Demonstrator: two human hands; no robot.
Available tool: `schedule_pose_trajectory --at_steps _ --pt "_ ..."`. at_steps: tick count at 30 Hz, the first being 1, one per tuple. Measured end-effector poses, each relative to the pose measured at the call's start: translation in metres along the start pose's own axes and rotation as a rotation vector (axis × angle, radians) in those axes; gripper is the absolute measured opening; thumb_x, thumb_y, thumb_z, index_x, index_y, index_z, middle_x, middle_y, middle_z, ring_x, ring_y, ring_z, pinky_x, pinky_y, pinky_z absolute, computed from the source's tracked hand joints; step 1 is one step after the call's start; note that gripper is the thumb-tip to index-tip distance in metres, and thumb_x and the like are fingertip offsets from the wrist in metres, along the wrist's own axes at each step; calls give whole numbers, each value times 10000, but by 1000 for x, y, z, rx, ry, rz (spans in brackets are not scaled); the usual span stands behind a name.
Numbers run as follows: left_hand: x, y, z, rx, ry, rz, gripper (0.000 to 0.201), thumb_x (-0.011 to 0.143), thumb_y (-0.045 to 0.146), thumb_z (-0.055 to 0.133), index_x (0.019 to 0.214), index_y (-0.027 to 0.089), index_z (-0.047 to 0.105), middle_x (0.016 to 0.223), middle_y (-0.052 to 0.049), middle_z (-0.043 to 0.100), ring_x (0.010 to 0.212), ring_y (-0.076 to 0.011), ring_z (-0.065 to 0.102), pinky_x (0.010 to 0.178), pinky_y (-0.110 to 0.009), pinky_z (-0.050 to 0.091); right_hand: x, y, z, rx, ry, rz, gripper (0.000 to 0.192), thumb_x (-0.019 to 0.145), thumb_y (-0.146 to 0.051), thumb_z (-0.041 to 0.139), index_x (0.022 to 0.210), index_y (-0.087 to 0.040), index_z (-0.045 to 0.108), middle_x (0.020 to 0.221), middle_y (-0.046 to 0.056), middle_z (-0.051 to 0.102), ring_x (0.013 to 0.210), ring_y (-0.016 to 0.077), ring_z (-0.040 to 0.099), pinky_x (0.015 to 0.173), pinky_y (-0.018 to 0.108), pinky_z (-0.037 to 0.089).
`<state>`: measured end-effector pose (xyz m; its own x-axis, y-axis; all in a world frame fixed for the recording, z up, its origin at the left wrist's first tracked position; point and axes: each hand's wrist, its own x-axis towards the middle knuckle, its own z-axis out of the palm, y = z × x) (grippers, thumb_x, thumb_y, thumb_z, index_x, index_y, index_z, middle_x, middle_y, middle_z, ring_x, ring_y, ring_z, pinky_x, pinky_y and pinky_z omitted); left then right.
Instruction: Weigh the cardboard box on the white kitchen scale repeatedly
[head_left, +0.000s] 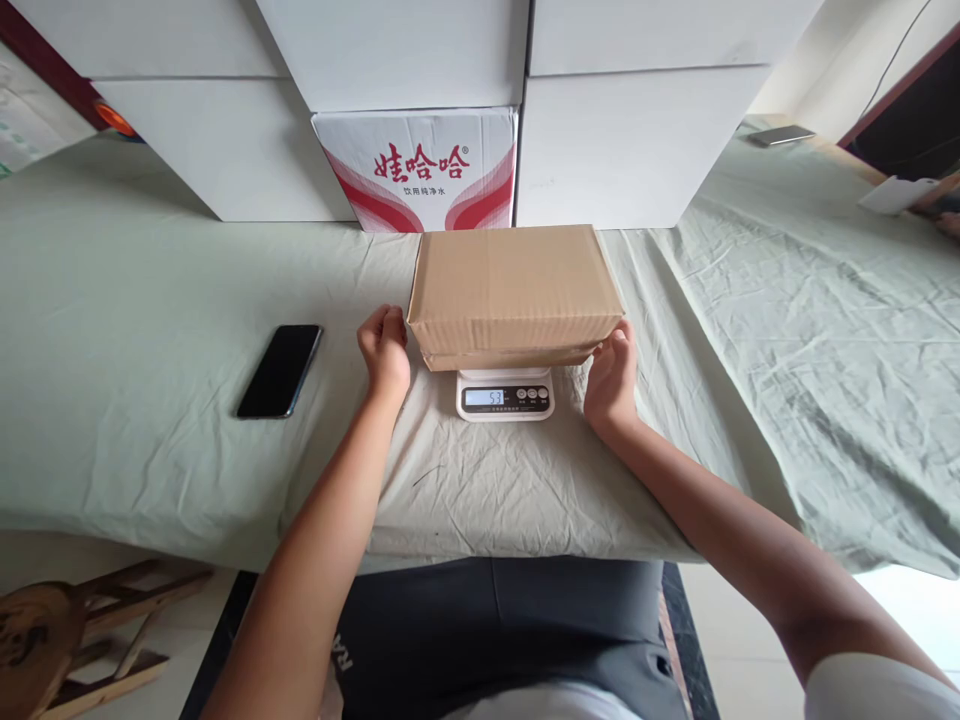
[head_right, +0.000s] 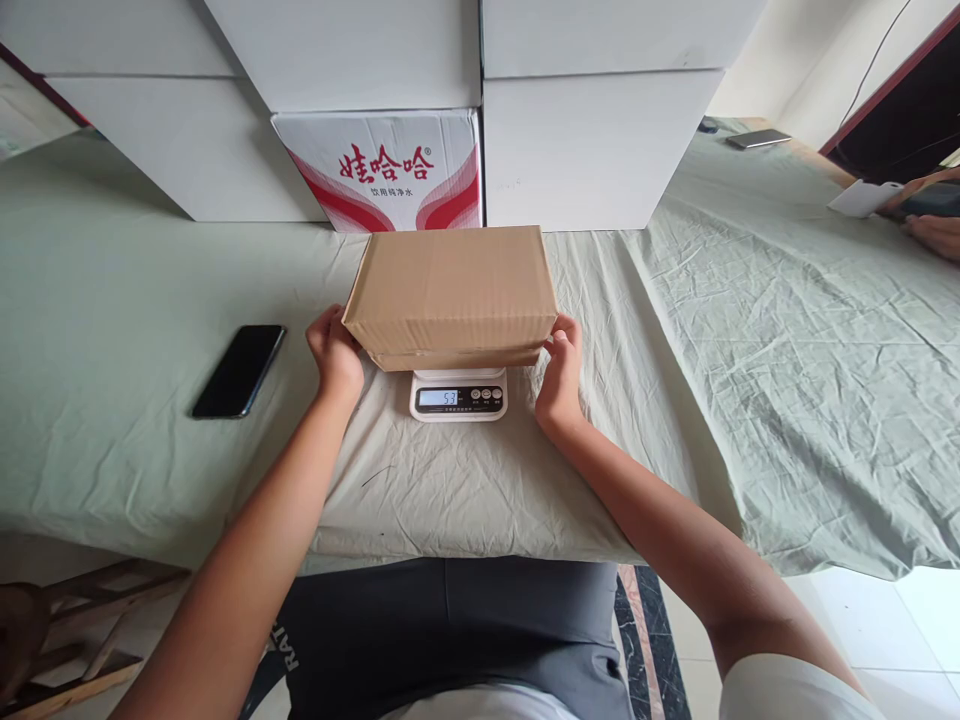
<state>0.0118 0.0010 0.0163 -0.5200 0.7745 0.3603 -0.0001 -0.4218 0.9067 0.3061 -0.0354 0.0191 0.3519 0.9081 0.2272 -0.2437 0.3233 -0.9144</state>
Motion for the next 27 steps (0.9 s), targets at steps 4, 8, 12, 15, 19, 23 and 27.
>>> schedule_pose_trajectory --at_steps 4,8,12,15,19,23,27 --pt "0 0 0 38 -9 4 630 871 543 752 623 247 253 618 69 183 553 -105 227 529 -296 176 -1 -1 2 9 -12 0 337 901 -630 620 989 -305 642 1100 -5 664 1112 229 611 1077 422 496" --pt "0 1 0 59 -15 3 627 871 566 732 619 246 255 619 67 183 564 -107 219 538 -299 173 -1 -3 2 6 -11 -4 339 900 -641 629 975 -311 640 1085 -6 668 1105 233 612 1066 422 520" --pt "-1 1 1 54 -22 7 651 869 587 742 618 249 245 632 71 164 562 -103 202 537 -308 165 -2 -3 2 14 -11 5 337 896 -636 649 975 -308 646 1074 -10 677 1096 229 618 1063 415 526" --pt "-1 1 1 48 -21 7 654 875 586 738 624 249 237 632 70 168 561 -104 200 539 -312 159 -2 -4 3 24 -17 11 315 907 -613 648 970 -304 645 1062 -16 673 1085 217 622 1067 404 514" --pt "0 0 1 55 -31 21 652 873 586 738 608 245 250 617 69 176 563 -105 196 543 -314 154 -2 -3 2 21 -8 11 329 905 -625 654 960 -301 639 1033 -19 667 1043 213 611 1025 393 517" --pt "-1 1 0 44 -46 34 637 888 566 736 601 239 271 603 66 191 557 -103 194 541 -312 146 -2 -2 1 -4 -35 6 335 932 -636 623 958 -303 617 1040 -17 646 1060 215 608 1015 386 509" --pt "-2 2 1 41 -53 40 622 901 545 735 598 235 289 599 64 197 553 -103 196 542 -309 150 -2 0 0 -5 -27 15 339 921 -643 629 977 -308 632 1057 -18 652 1071 215 609 1008 379 507"
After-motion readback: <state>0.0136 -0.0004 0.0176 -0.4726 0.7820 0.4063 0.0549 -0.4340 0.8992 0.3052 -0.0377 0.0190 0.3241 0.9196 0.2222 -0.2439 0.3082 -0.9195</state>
